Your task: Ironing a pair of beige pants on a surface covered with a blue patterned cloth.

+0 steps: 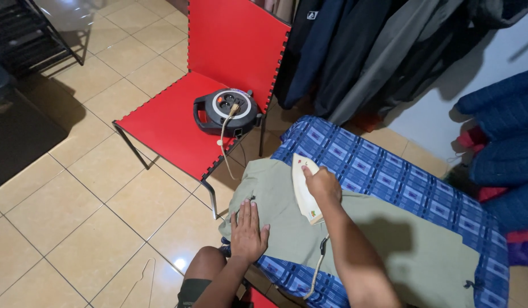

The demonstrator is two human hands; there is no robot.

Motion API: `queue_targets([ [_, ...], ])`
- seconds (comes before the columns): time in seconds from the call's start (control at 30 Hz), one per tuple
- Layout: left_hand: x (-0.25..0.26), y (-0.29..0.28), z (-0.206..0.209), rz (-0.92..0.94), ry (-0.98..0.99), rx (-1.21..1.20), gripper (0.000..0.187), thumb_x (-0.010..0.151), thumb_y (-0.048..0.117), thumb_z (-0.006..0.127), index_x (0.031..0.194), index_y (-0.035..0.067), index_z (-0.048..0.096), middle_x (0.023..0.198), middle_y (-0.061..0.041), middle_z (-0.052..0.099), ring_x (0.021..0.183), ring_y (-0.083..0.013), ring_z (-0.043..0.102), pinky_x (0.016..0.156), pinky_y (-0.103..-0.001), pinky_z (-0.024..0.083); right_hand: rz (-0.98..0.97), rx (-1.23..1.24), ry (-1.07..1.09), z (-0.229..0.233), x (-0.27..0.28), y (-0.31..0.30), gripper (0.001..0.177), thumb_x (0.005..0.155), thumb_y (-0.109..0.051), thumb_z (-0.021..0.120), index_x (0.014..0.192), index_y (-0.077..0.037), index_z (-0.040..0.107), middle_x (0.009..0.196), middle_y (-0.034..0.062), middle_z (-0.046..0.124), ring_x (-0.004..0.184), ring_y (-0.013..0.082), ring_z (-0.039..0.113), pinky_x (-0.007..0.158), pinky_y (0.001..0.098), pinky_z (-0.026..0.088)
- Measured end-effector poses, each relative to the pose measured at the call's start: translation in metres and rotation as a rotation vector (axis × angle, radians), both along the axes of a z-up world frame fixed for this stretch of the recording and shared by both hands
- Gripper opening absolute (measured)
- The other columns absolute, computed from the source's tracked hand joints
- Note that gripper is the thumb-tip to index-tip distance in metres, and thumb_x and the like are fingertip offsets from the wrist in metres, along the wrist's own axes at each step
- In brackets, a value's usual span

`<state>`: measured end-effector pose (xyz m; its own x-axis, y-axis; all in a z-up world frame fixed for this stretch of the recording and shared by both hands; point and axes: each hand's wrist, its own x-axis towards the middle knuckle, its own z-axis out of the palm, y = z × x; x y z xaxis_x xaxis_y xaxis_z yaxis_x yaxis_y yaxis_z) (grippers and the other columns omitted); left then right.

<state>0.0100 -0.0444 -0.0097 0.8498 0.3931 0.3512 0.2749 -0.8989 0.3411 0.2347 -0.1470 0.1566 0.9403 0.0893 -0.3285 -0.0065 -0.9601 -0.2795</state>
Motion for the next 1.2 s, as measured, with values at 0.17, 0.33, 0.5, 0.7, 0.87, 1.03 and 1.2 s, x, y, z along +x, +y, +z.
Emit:
queue_targets([
  [0.17, -0.001, 0.001, 0.008, -0.007, -0.08, -0.007, 0.073, 0.103, 0.048, 0.038, 0.157, 0.0, 0.035, 0.163, -0.022, 0.036, 0.15, -0.0371, 0.036, 0.12, -0.058, 0.026, -0.009, 0.081, 0.001, 0.016, -0.012, -0.004, 0.069, 0.098, -0.065, 0.049, 0.124, -0.002, 0.062, 0.121, 0.0241, 0.069, 0.111, 0.0463, 0.065, 0.09, 0.0558, 0.052],
  [0.33, -0.002, 0.001, 0.006, -0.015, -0.103, -0.014, 0.072, 0.101, 0.046, 0.041, 0.155, -0.001, 0.038, 0.162, -0.023, 0.039, 0.147, -0.0398, 0.039, 0.118, -0.06, 0.028, 0.176, 0.07, -0.023, 0.02, -0.055, 0.009, 0.066, 0.092, -0.068, 0.051, 0.127, -0.014, 0.066, 0.123, 0.0178, 0.069, 0.11, 0.044, 0.066, 0.088, 0.0557, 0.051],
  [0.5, 0.001, 0.001, -0.004, -0.005, 0.015, -0.045, 0.074, 0.102, 0.049, 0.037, 0.158, 0.002, 0.032, 0.167, -0.02, 0.029, 0.152, -0.0369, 0.03, 0.121, -0.059, 0.021, 0.184, -0.032, 0.041, 0.005, -0.067, 0.01, 0.07, 0.095, -0.071, 0.046, 0.125, -0.009, 0.062, 0.115, 0.0204, 0.072, 0.106, 0.0444, 0.069, 0.086, 0.0562, 0.053],
  [0.7, 0.001, 0.001, 0.001, 0.002, 0.002, -0.018, 0.072, 0.102, 0.048, 0.035, 0.157, 0.001, 0.035, 0.165, -0.021, 0.032, 0.15, -0.0375, 0.034, 0.12, -0.06, 0.024, 0.0, -0.055, 0.003, -0.009, -0.005, -0.027, 0.071, 0.099, -0.069, 0.043, 0.125, -0.004, 0.059, 0.118, 0.0226, 0.071, 0.106, 0.0459, 0.069, 0.083, 0.0579, 0.054],
  [0.87, -0.001, 0.001, 0.001, 0.002, -0.013, -0.036, 0.071, 0.103, 0.048, 0.034, 0.156, 0.001, 0.036, 0.164, -0.021, 0.034, 0.151, -0.0374, 0.033, 0.12, -0.06, 0.024, -0.127, 0.055, -0.037, -0.004, 0.004, -0.048, 0.073, 0.097, -0.067, 0.05, 0.123, 0.0, 0.062, 0.123, 0.0276, 0.068, 0.116, 0.0493, 0.063, 0.097, 0.057, 0.05],
  [1.03, -0.001, 0.001, -0.003, -0.004, -0.022, -0.037, 0.072, 0.101, 0.048, 0.037, 0.155, 0.001, 0.039, 0.164, -0.021, 0.035, 0.15, -0.0374, 0.035, 0.119, -0.059, 0.026, 0.048, 0.032, -0.117, -0.024, -0.033, -0.056, 0.078, 0.092, -0.073, 0.05, 0.128, -0.004, 0.059, 0.116, 0.0282, 0.07, 0.108, 0.0495, 0.065, 0.092, 0.0564, 0.05],
  [1.2, 0.002, 0.001, -0.004, 0.013, -0.003, -0.038, 0.071, 0.102, 0.046, 0.035, 0.156, 0.001, 0.037, 0.164, -0.02, 0.035, 0.151, -0.0364, 0.034, 0.12, -0.059, 0.025, 0.271, -0.124, 0.026, -0.012, -0.089, -0.038, 0.071, 0.098, -0.073, 0.041, 0.122, -0.008, 0.058, 0.111, 0.0203, 0.073, 0.102, 0.0452, 0.069, 0.08, 0.0572, 0.053],
])
